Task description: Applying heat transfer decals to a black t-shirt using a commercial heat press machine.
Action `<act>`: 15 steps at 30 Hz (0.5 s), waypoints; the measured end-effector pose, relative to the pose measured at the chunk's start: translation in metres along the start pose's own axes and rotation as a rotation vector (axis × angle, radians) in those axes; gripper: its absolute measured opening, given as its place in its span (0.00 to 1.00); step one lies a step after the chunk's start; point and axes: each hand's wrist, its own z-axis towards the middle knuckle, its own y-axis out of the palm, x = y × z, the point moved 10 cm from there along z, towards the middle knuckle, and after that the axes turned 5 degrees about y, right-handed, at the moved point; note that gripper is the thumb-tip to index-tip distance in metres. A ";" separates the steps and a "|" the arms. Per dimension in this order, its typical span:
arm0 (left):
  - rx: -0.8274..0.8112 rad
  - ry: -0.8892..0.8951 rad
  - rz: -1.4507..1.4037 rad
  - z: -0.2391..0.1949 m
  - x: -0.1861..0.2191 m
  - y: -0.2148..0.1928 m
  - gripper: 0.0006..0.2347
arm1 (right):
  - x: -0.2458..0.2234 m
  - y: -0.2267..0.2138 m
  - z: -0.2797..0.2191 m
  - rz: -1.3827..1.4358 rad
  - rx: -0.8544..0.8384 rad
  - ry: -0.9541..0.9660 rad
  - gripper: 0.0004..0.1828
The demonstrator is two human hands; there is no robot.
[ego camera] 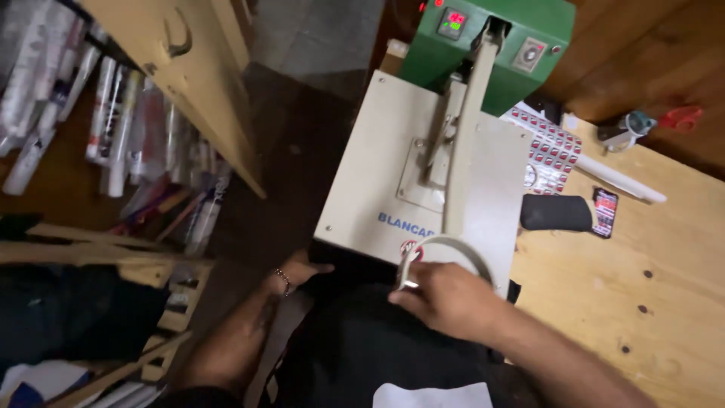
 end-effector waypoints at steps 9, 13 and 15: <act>-0.035 0.109 -0.704 -0.034 0.041 -0.002 0.23 | -0.086 -0.138 -0.066 -0.012 -0.030 0.041 0.23; -0.006 0.107 -0.551 -0.015 0.010 -0.001 0.23 | -0.091 -0.183 -0.087 0.120 -0.064 0.052 0.22; 0.002 0.153 -0.481 -0.004 -0.012 0.000 0.23 | -0.085 -0.204 -0.092 0.184 -0.077 0.058 0.22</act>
